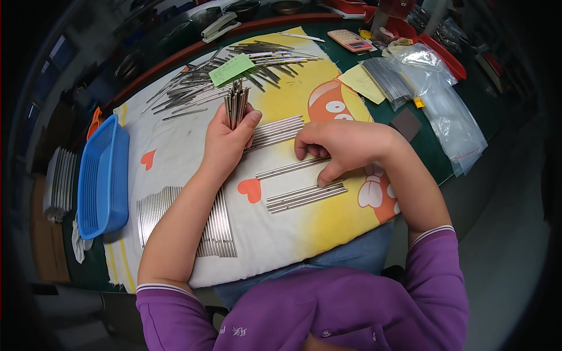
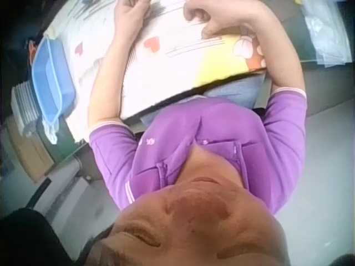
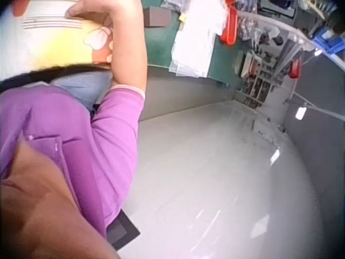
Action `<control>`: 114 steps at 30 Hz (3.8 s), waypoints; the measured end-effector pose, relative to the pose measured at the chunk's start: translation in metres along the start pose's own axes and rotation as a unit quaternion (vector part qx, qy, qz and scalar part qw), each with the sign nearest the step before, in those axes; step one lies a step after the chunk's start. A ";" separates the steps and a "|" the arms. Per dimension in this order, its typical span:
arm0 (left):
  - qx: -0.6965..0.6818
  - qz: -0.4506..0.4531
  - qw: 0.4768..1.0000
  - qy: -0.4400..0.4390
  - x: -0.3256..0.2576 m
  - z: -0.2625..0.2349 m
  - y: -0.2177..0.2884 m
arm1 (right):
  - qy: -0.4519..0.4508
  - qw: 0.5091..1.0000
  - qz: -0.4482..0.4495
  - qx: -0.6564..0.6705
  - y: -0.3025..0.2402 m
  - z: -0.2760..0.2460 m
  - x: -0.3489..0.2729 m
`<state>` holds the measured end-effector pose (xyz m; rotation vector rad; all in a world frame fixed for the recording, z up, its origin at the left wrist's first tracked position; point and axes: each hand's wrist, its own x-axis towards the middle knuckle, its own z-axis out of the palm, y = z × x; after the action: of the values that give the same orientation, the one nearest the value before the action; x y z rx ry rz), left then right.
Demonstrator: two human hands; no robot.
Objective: Manually sorting and aligning small metal pins on a workbench surface.
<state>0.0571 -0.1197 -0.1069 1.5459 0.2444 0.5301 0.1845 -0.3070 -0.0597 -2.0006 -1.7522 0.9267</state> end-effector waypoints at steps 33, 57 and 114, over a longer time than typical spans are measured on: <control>0.009 0.024 0.999 -0.035 0.001 -0.001 -0.008 | 0.136 0.989 0.051 0.015 -0.020 0.026 -0.049; -0.083 0.028 0.990 -0.114 0.004 -0.005 -0.005 | 0.293 0.949 0.053 0.107 -0.051 -0.011 0.052; -0.006 0.024 0.998 -0.051 0.007 -0.010 -0.016 | 0.262 0.907 -0.098 0.315 -0.008 0.045 0.087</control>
<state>0.0613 -0.1069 -0.1217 1.5647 0.1251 0.4883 0.1517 -0.2292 -0.1103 -1.4365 -1.1319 0.6796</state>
